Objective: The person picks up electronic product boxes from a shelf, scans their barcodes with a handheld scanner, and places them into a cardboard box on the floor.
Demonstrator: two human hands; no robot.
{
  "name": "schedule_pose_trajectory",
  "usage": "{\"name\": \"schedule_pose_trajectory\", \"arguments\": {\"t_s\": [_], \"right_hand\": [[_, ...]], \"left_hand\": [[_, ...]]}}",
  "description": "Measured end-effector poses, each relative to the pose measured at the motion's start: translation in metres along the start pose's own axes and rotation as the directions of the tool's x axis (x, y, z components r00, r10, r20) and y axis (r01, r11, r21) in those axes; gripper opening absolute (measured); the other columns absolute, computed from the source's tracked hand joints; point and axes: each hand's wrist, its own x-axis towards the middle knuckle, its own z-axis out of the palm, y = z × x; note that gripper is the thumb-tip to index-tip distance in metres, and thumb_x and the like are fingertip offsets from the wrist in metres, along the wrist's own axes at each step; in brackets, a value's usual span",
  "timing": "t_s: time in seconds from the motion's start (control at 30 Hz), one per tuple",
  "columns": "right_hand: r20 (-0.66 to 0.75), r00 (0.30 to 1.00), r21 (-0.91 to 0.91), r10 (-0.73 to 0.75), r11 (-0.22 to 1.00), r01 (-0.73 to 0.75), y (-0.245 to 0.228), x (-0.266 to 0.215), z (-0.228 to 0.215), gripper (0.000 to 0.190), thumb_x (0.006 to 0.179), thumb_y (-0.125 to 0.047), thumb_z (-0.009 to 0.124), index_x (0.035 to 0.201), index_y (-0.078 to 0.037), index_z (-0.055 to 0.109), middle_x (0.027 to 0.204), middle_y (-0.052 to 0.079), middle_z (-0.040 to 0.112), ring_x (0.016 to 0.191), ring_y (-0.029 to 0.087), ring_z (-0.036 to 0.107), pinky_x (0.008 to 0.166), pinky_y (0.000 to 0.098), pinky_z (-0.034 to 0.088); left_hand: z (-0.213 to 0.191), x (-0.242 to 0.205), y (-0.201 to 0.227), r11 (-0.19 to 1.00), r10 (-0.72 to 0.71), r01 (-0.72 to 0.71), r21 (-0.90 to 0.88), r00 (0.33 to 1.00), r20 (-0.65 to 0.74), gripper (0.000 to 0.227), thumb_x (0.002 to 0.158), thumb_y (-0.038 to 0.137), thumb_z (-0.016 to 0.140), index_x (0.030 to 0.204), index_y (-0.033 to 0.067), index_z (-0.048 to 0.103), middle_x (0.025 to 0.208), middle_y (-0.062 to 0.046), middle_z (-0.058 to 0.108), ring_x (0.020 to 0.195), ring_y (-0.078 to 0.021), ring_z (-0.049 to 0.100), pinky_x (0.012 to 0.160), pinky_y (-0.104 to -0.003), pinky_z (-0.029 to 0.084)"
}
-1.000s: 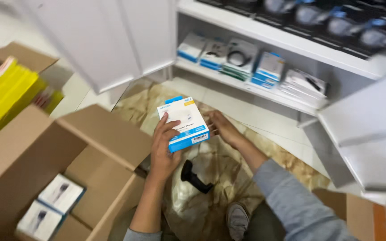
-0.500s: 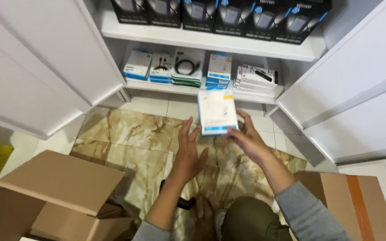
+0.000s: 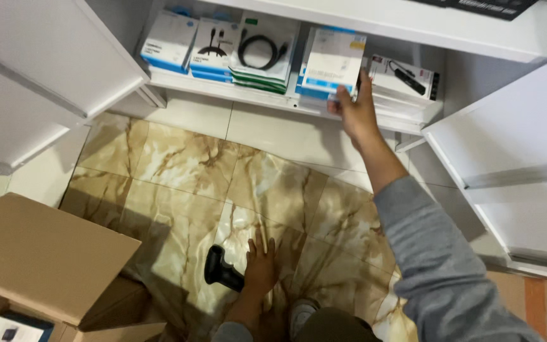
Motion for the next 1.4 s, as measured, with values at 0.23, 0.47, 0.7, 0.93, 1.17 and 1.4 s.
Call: {"name": "schedule_pose_trajectory", "arguments": {"t_s": [0.23, 0.47, 0.7, 0.93, 1.17, 1.4], "right_hand": [[0.023, 0.996, 0.001, -0.092, 0.996, 0.092, 0.037, 0.058, -0.001, 0.054, 0.093, -0.032, 0.049, 0.137, -0.019, 0.019, 0.129, 0.011, 0.040, 0.072, 0.019, 0.064, 0.065, 0.0247, 0.058], [-0.059, 0.998, -0.102, -0.005, 0.995, -0.001, 0.038, 0.056, 0.007, 0.054, 0.094, -0.034, 0.041, 0.140, -0.018, 0.019, 0.105, 0.008, 0.053, 0.057, 0.011, 0.058, 0.056, 0.0255, 0.059], [-0.101, 0.995, -0.336, -0.019, 0.942, -0.016, 0.021, 0.043, 0.016, 0.058, 0.093, -0.042, 0.035, 0.140, -0.018, 0.011, 0.120, 0.010, 0.056, 0.050, 0.009, 0.059, 0.054, 0.0244, 0.060], [-0.130, 0.991, -0.348, 0.027, 0.935, -0.071, 0.017, 0.043, 0.017, 0.055, 0.093, -0.045, 0.033, 0.140, -0.023, 0.014, 0.112, 0.013, 0.060, 0.050, 0.009, 0.056, 0.044, 0.0225, 0.054], [-0.132, 0.990, -0.376, 0.049, 0.922, -0.096, 0.003, 0.035, 0.021, 0.055, 0.092, -0.047, 0.032, 0.139, -0.025, 0.017, 0.113, 0.006, 0.059, 0.048, 0.008, 0.056, 0.041, 0.0229, 0.046], [-0.203, 0.964, -0.290, -0.174, 0.951, 0.110, 0.011, -0.016, 0.031, 0.069, 0.090, -0.047, 0.043, 0.139, -0.004, 0.019, 0.141, 0.015, 0.031, 0.065, 0.013, 0.059, 0.048, 0.0230, 0.051]], "left_hand": [[-0.039, -0.002, 0.017, 0.992, -0.117, 0.123, -0.011, 0.969, 0.217, 0.081, 0.083, 0.017, 0.063, 0.144, 0.0120, 0.009, 0.146, -0.019, -0.021, 0.135, -0.0457, -0.005, 0.105, -0.052, 0.022], [-0.032, 0.004, 0.015, 0.992, -0.122, 0.122, 0.020, 0.944, 0.307, 0.084, 0.084, 0.017, 0.060, 0.145, 0.0126, 0.002, 0.145, -0.020, -0.026, 0.134, -0.0473, -0.010, 0.105, -0.055, 0.019], [-0.017, 0.007, 0.011, 0.992, -0.124, 0.122, 0.026, 0.953, 0.276, 0.084, 0.081, 0.013, 0.061, 0.144, 0.0114, 0.005, 0.145, -0.022, -0.024, 0.133, -0.0499, -0.008, 0.103, -0.058, 0.020], [-0.020, 0.004, 0.009, 0.996, -0.084, 0.084, 0.010, 0.970, 0.227, 0.085, 0.081, 0.015, 0.064, 0.144, 0.0104, 0.007, 0.145, -0.022, -0.022, 0.133, -0.0498, -0.008, 0.103, -0.058, 0.020], [-0.036, 0.001, 0.015, 0.993, -0.111, 0.120, -0.010, 0.949, 0.295, 0.085, 0.083, 0.012, 0.061, 0.145, 0.0121, 0.003, 0.145, -0.019, -0.026, 0.134, -0.0470, -0.011, 0.106, -0.055, 0.017], [-0.033, 0.006, 0.013, 0.988, -0.139, 0.152, -0.021, 0.944, 0.298, 0.082, 0.081, 0.016, 0.060, 0.144, 0.0141, 0.008, 0.147, -0.015, -0.022, 0.135, -0.0457, -0.006, 0.103, -0.056, 0.022]]}}
